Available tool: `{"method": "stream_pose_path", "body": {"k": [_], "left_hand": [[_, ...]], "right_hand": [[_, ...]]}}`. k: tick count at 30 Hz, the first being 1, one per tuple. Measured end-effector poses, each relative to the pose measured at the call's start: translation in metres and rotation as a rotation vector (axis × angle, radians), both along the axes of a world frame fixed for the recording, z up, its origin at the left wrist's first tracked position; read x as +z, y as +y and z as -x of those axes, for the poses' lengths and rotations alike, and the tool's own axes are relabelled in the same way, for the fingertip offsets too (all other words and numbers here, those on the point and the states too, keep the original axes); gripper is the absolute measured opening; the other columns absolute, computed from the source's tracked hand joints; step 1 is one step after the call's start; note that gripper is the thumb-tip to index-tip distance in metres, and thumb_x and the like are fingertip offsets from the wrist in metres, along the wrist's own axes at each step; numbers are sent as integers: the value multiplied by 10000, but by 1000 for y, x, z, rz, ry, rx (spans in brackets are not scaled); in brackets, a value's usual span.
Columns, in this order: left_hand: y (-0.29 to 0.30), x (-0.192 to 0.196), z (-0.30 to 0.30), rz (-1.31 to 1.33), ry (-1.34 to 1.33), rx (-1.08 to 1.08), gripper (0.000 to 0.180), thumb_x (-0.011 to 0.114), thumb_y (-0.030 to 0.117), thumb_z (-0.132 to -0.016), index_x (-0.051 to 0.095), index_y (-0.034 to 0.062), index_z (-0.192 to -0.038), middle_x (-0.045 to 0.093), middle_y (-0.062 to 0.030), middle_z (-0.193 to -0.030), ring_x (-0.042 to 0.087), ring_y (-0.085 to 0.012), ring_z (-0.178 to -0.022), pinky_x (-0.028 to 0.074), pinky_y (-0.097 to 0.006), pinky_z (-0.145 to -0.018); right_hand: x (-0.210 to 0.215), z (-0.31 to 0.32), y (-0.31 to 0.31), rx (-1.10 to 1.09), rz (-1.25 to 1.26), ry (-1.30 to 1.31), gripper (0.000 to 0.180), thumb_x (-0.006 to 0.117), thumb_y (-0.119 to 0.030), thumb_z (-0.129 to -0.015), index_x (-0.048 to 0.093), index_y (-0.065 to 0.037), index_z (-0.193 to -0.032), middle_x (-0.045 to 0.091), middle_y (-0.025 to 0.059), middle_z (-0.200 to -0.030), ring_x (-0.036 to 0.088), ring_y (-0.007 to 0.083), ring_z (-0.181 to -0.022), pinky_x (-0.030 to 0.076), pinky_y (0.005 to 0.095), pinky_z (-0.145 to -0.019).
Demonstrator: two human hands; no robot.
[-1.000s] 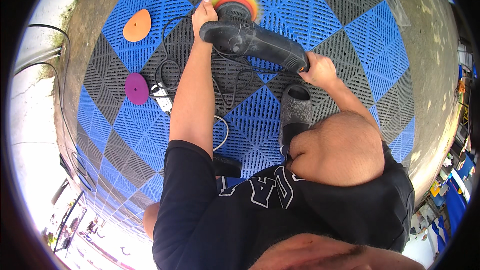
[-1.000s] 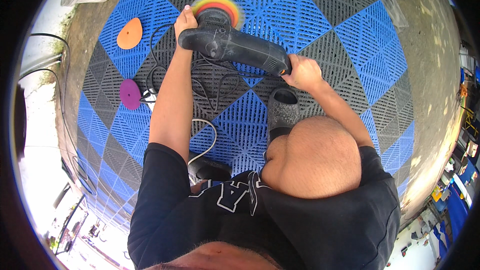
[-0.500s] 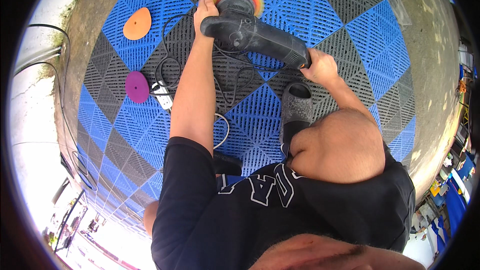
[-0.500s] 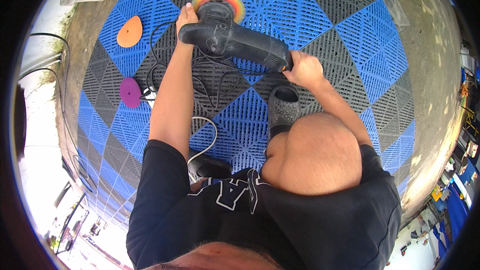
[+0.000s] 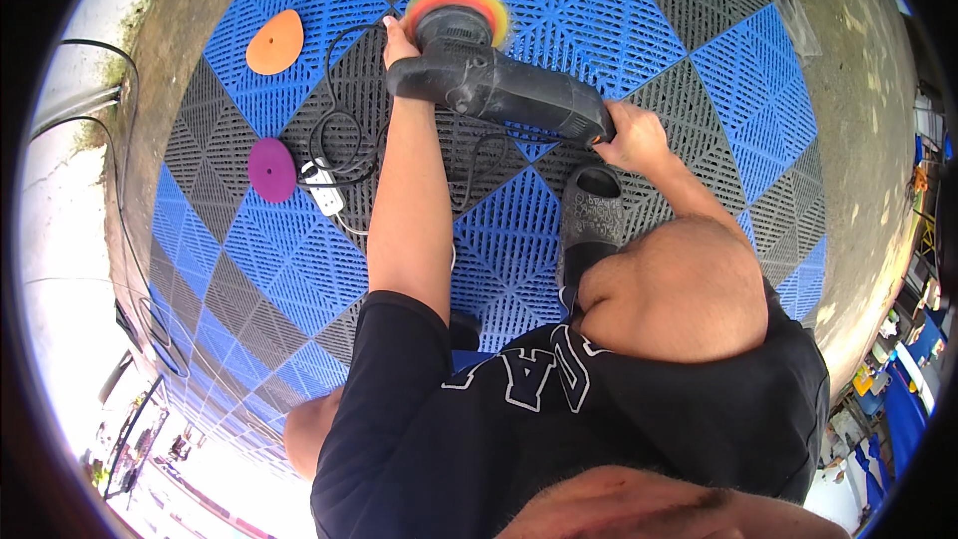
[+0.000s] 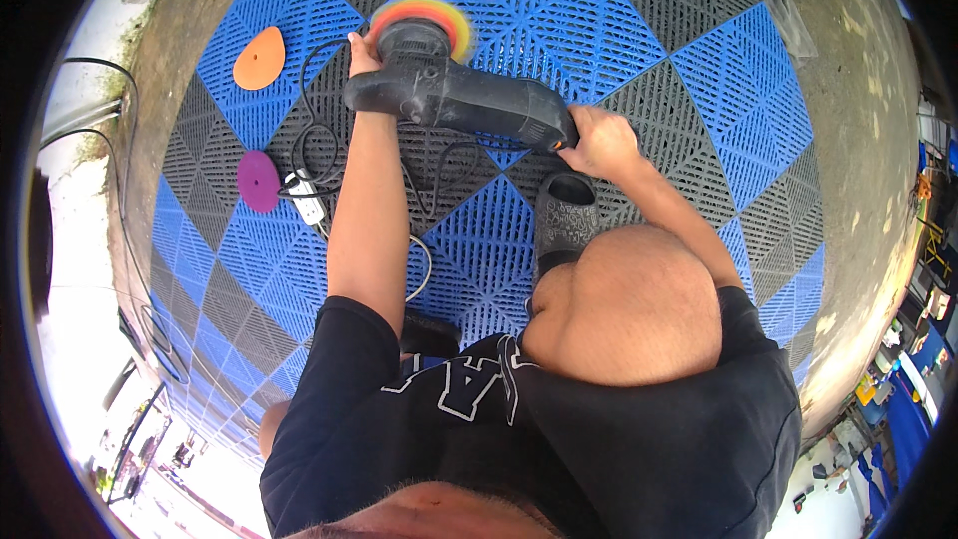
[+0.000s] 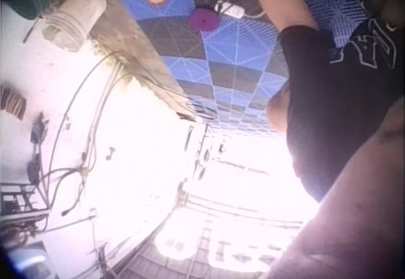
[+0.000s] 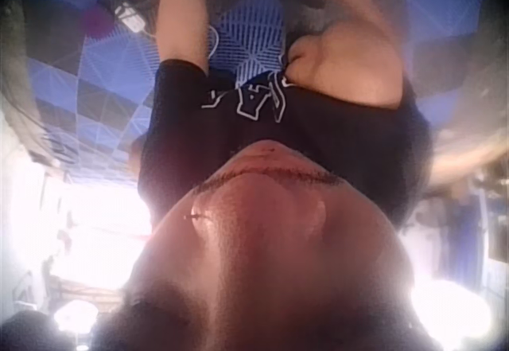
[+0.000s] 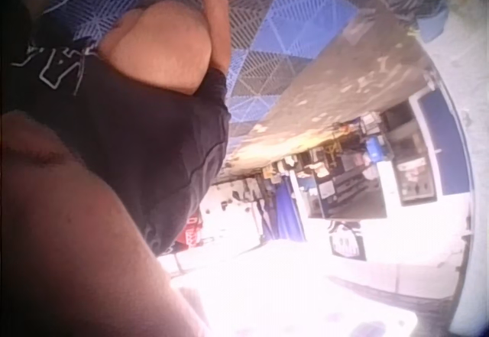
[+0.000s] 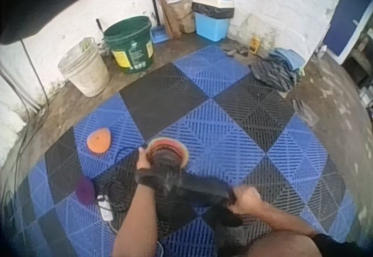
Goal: The person attaches several circular pads to an electric polisher, securing each one by hand. The person then operates the polisher briefly to test the attachment before swapping to another pad.
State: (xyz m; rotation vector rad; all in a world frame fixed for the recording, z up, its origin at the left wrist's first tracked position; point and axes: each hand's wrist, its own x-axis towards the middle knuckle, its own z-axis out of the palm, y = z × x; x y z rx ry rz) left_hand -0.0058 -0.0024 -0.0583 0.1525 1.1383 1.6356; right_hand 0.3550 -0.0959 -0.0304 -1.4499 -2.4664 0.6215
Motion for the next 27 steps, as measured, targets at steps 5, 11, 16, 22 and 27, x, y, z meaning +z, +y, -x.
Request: {"method": "stream_pose_path", "body": {"k": [5,11,16,22,27], "left_hand": [[12,8,-4,-18,684,-64,575,613,505,-1019,661,-27,-1234,653,-181,-1255,604,-292,-1166,450,-393,-1043],[22,48,-10,-18,775,-109,765,551,628,-1004,628,-100,-1227,678,-222,-1153,628,-296,-1078,474,-400,-997],[18,53,-12,65,678,-47,773,565,635,-996,630,-111,-1187,700,-199,-1088,645,-251,-991,511,-375,-923],[11,65,-19,137,319,-90,683,538,597,-1024,637,-51,-1217,704,-173,-1129,690,-255,-981,574,-401,-868],[11,66,-13,92,95,-168,675,490,596,-1041,624,-30,-1254,704,-176,-1152,712,-292,-1007,602,-456,-881]], "right_hand": [[-7,-1,-18,-33,54,88,553,812,-222,-700,634,1,-1173,709,207,-959,696,405,-878,575,475,-782],[9,1,-4,-11,-141,161,698,802,-145,-734,533,22,-1356,643,213,-1337,678,386,-1134,577,452,-942],[9,-1,-4,19,-110,132,815,810,-95,-694,464,89,-1408,567,234,-1448,627,351,-1262,562,422,-1014],[10,-5,-1,42,-156,91,808,828,-101,-674,475,88,-1376,589,230,-1423,655,347,-1217,586,399,-965],[17,-5,3,60,-208,67,762,844,-127,-684,510,81,-1336,640,238,-1337,695,344,-1132,607,403,-899]]}}
